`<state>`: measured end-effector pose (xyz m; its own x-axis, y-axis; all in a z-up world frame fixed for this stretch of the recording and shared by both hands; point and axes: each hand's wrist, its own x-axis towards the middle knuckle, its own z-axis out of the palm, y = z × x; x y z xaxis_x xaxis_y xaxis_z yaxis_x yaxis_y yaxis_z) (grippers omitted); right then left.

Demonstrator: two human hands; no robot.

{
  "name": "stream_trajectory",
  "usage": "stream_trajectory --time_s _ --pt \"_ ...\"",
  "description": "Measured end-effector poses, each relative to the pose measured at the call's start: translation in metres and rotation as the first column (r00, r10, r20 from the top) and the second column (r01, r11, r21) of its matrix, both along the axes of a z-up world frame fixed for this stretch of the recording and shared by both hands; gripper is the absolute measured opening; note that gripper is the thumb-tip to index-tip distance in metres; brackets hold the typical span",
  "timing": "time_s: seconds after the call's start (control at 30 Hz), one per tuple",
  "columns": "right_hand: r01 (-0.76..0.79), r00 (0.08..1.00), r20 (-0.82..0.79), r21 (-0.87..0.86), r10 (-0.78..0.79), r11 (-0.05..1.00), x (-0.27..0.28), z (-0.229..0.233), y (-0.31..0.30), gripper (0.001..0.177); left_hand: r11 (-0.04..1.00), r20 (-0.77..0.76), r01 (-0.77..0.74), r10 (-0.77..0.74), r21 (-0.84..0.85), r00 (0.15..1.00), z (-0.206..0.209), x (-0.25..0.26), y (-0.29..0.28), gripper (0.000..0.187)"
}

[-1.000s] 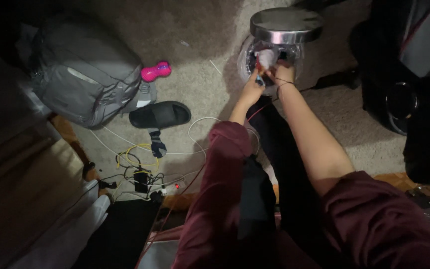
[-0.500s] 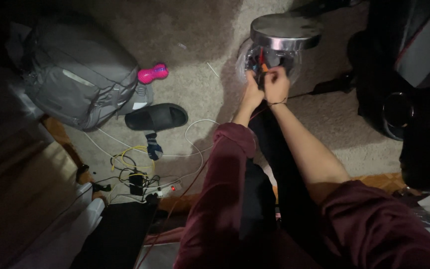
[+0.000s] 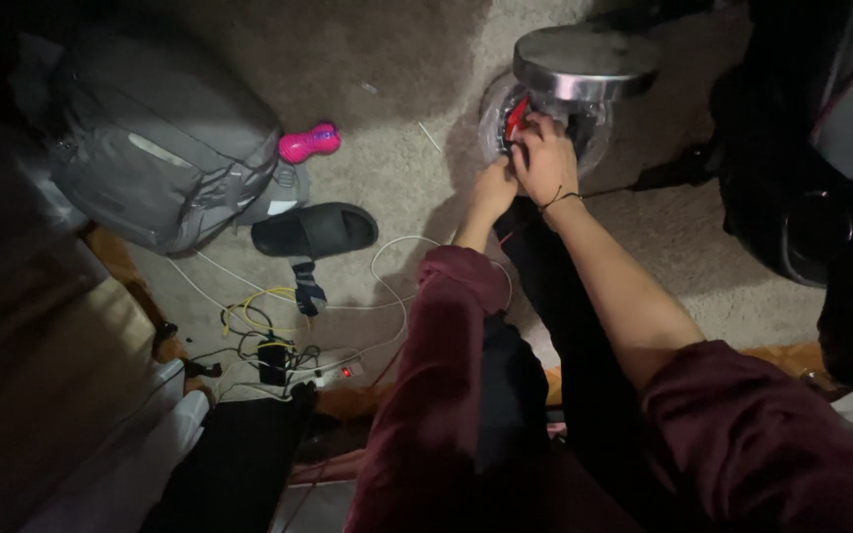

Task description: The person tidies a cluttered desk by picking up a water bottle, a small container, and a tissue, then discards the tissue and container into a trash bin. They move a chair, plug in a red cable into a laptop, and organize coins on a notebook.

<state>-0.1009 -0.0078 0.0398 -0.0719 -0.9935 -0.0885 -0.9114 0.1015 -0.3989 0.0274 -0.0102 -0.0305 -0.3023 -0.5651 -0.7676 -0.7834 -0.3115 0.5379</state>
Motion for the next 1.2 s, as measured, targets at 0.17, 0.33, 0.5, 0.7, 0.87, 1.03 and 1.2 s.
stream_trajectory --time_s 0.17,0.33,0.5,0.7,0.87,1.03,1.2 --pt "0.098 0.995 -0.016 0.16 -0.097 0.982 0.007 -0.007 -0.006 0.043 0.999 0.071 -0.027 0.024 0.034 0.997 0.011 0.014 -0.03 0.038" --pt "0.314 0.944 -0.006 0.32 -0.33 0.894 0.019 0.008 -0.017 0.057 0.996 0.151 -0.023 0.009 0.085 0.989 0.041 0.025 -0.055 0.035" --pt "0.553 0.818 0.122 0.098 -0.561 0.827 0.036 -0.053 -0.008 0.039 0.996 0.078 -0.074 0.071 0.04 0.994 0.016 0.03 -0.058 0.036" --pt "0.728 0.685 0.076 -0.108 -0.724 0.677 0.031 -0.096 -0.001 0.014 0.995 -0.063 -0.014 0.008 -0.101 0.998 0.038 0.014 -0.075 0.039" --pt "0.822 0.558 -0.058 -0.096 -0.828 0.561 0.006 -0.156 -0.028 0.009 0.991 -0.097 0.025 -0.038 -0.132 0.995 0.063 0.01 -0.075 0.05" --pt "0.98 0.198 -0.102 0.036 -0.975 0.195 -0.021 -0.201 -0.036 0.021 0.958 -0.041 0.12 -0.135 -0.26 0.99 0.059 -0.005 -0.065 0.047" --pt "0.932 0.338 0.155 0.085 -0.928 0.353 -0.01 -0.151 -0.03 0.037 0.923 0.127 0.095 -0.05 -0.374 0.991 0.045 -0.017 -0.053 0.052"
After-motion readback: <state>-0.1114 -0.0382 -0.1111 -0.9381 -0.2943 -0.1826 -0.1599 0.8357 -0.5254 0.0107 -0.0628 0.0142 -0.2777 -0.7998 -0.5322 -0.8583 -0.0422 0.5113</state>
